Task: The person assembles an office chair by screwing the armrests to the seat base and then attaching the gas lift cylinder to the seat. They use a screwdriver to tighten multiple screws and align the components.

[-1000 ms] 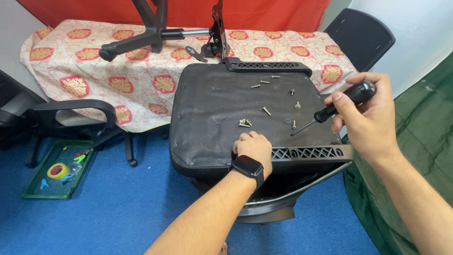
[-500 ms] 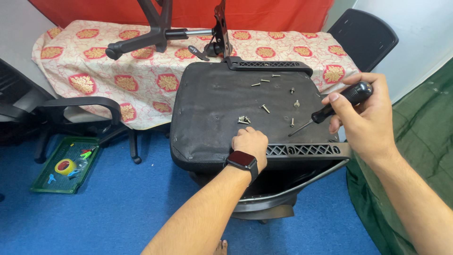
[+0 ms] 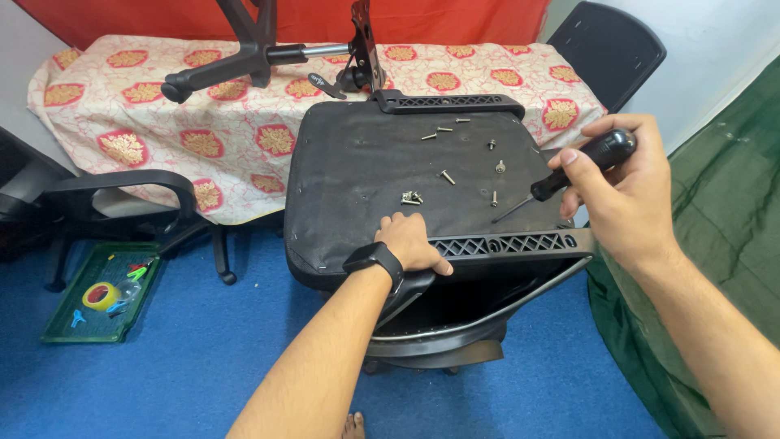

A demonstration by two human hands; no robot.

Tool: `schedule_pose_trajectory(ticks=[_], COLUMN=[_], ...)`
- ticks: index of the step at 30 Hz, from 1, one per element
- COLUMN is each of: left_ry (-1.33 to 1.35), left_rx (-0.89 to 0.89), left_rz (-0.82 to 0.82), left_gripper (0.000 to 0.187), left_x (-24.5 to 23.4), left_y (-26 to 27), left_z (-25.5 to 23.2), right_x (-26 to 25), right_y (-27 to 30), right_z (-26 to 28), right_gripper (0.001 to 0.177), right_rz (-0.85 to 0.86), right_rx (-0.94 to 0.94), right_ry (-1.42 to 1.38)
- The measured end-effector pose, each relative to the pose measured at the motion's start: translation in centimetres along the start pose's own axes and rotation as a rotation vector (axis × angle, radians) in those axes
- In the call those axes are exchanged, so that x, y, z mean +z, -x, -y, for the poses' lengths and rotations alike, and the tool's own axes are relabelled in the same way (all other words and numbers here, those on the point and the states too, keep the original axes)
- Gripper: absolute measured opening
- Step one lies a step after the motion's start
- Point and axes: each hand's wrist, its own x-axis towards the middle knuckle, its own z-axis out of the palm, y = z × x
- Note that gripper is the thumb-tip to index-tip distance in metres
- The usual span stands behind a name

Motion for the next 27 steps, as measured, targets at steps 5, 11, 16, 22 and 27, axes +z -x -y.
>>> schedule_pose_trajectory(ticks=[5, 11, 16, 22, 27], left_ry=[0.228, 0.201, 0.151, -0.062, -0.284], left_rx=[0.103, 0.267, 0.423, 0.584, 0.694], left_rz=[0.045, 0.054, -0.005, -0.215, -0.384], left_gripper=[0.069, 0.059, 0.064, 0.076, 0.085], left_x=[0.4, 0.9, 0.2, -0.8, -0.9], left_y=[-0.8, -1.1, 0.5, 3.9, 4.8], left_z=[3.7, 6.7, 7.3, 7.6, 8.5], right_x=[1.5, 3.5, 5.2, 8.0, 10.0], right_y=[-0.1, -0.1, -0.4, -0.7, 0.8], right_z=[0.5, 0.9, 0.4, -1.9, -3.6], right_gripper=[0.029, 0.021, 0.027, 0.034, 0.059], right_rz=[-0.087, -0.089, 0.030, 0.452, 0.667], right_rx=[-0.057, -0.136, -0.052, 0.103, 0.196], right_ry=[0.087, 0.448, 0.811, 0.937, 0.938])
